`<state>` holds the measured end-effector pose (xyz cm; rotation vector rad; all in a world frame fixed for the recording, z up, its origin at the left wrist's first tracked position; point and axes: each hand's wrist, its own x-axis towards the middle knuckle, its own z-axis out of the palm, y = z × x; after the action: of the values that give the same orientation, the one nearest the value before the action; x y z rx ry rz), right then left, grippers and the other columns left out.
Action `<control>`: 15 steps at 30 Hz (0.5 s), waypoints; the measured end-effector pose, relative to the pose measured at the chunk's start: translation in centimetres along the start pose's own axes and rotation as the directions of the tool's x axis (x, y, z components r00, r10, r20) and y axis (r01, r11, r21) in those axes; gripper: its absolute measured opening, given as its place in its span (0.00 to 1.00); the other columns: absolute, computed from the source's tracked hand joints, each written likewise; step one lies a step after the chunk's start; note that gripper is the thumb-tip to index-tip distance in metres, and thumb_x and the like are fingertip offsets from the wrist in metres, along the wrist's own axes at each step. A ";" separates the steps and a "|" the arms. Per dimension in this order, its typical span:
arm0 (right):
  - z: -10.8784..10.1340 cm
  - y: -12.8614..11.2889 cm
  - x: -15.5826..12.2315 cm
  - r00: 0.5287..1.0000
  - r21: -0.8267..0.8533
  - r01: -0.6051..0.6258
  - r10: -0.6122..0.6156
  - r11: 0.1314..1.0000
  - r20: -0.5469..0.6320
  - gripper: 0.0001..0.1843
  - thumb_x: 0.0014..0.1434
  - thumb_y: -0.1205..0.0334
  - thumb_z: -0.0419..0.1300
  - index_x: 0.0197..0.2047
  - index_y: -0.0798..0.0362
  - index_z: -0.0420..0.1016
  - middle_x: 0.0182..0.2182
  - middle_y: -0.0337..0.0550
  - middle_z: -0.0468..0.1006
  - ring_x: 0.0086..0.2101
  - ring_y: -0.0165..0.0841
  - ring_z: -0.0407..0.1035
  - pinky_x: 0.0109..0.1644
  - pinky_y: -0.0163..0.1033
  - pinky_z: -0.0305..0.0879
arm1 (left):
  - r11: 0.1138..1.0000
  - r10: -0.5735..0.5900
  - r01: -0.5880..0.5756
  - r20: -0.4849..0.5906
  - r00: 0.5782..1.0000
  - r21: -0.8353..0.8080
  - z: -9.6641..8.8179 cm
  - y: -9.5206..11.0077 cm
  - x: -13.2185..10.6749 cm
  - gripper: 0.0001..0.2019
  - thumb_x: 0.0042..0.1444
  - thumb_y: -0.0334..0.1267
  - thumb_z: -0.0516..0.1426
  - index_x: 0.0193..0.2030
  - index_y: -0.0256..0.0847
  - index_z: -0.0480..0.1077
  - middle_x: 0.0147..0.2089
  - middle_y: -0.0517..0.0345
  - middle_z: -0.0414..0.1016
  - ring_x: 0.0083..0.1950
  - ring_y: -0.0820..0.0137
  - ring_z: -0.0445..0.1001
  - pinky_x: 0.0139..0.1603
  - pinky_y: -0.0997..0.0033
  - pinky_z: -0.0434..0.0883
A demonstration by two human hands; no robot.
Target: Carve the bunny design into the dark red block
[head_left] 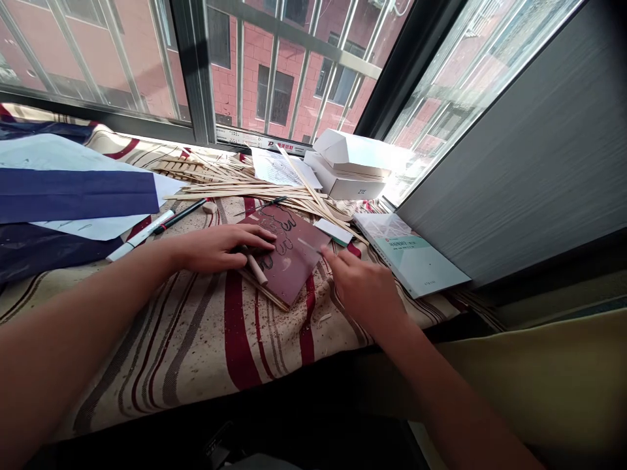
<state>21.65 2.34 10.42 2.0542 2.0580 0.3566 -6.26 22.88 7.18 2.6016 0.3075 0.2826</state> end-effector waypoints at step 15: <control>-0.4 2.6 9.4 0.992 0.319 0.109 -0.082 0.941 -0.095 0.27 0.85 0.68 0.55 0.79 0.60 0.81 0.69 0.66 0.86 0.70 0.53 0.79 0.76 0.55 0.72 | 1.000 0.018 -0.022 -0.228 0.974 -0.013 -0.1 3.0 0.5 0.14 0.79 0.49 0.62 0.52 0.47 0.88 0.49 0.53 0.93 0.50 0.61 0.90 0.56 0.67 0.83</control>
<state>23.95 11.75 11.83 2.1337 2.3918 0.0880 -5.29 20.49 8.86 2.5610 0.3567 0.5907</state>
